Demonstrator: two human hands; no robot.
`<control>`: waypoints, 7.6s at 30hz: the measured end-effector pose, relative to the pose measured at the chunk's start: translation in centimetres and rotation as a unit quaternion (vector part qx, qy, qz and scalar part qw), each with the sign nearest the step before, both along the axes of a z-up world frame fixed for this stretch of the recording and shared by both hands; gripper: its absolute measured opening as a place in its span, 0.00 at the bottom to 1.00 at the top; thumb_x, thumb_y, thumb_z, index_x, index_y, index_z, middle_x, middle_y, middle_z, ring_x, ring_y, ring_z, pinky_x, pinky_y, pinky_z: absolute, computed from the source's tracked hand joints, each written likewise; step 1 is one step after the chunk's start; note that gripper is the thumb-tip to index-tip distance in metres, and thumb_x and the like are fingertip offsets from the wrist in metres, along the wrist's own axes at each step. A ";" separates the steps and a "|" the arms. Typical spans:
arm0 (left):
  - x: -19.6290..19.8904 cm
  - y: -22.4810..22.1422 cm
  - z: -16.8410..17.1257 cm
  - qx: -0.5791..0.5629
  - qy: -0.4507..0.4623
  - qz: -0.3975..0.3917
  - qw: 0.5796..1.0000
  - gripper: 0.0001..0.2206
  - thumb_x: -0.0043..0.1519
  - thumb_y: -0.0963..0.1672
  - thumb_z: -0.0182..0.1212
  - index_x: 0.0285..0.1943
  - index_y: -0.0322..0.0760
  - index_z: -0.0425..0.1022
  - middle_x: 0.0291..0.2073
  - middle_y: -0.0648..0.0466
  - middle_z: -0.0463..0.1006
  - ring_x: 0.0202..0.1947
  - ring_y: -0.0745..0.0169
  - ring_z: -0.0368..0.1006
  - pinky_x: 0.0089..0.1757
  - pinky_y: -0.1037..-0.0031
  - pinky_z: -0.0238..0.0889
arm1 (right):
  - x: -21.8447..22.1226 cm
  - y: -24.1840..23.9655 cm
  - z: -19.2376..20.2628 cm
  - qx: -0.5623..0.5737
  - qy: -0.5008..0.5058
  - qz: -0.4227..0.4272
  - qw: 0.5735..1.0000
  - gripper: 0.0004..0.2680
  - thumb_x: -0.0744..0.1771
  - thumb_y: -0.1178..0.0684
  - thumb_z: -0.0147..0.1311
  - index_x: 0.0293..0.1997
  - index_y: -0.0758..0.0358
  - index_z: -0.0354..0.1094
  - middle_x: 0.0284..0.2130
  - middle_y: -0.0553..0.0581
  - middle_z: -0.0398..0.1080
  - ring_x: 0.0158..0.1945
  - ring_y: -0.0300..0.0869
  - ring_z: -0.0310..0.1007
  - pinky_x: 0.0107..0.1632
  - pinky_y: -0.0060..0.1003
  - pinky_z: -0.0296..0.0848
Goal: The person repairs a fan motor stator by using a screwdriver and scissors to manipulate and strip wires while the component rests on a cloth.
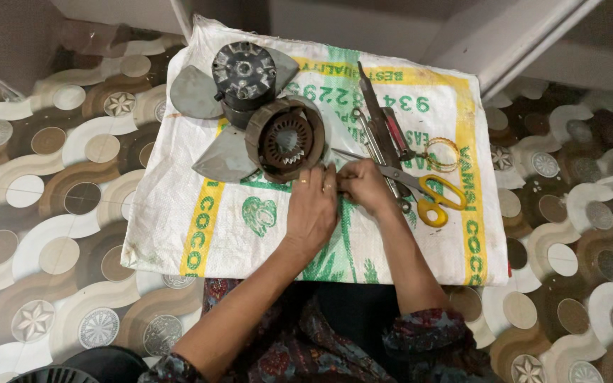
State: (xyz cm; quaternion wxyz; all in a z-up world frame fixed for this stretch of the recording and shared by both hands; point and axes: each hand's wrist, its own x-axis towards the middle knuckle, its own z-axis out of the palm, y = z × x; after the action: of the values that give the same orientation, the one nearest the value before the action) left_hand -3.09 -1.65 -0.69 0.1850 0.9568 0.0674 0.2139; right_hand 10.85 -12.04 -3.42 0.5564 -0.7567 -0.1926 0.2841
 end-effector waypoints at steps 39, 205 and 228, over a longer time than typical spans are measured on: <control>-2.0 2.3 -0.6 0.114 0.050 -0.116 0.985 0.28 0.60 0.43 0.52 0.69 0.18 0.61 0.51 0.37 0.70 0.60 0.39 0.64 0.61 0.61 0.57 | -2.0 -2.3 4.1 -0.179 -0.533 0.100 0.821 0.09 0.65 0.65 0.49 0.45 0.65 0.77 0.30 0.58 0.69 0.30 0.49 0.71 0.35 0.45 0.72; -1.8 2.9 0.1 -0.101 0.049 -0.110 0.988 0.39 0.61 0.42 0.52 0.76 0.15 0.34 0.64 0.41 0.71 0.55 0.38 0.66 0.59 0.56 0.56 | 0.3 -1.6 3.9 -0.090 -0.557 0.242 0.789 0.06 0.59 0.69 0.51 0.29 0.65 0.61 0.27 0.56 0.61 0.35 0.50 0.62 0.34 0.45 0.66; -3.2 2.7 -1.1 -0.194 -0.121 -0.094 0.969 0.35 0.59 0.36 0.50 0.79 0.26 0.45 0.49 0.30 0.73 0.49 0.31 0.71 0.51 0.53 0.66 | 1.7 -0.6 5.5 -0.234 -0.512 0.028 0.826 0.04 0.65 0.57 0.61 0.38 0.66 0.74 0.36 0.62 0.73 0.44 0.54 0.72 0.51 0.48 0.70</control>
State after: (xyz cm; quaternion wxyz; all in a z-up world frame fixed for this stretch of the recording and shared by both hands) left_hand -6.32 1.01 -1.81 0.3933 0.8716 -0.0056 0.2927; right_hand 12.54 -12.65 2.10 0.1756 -0.8953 -0.3989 -0.0925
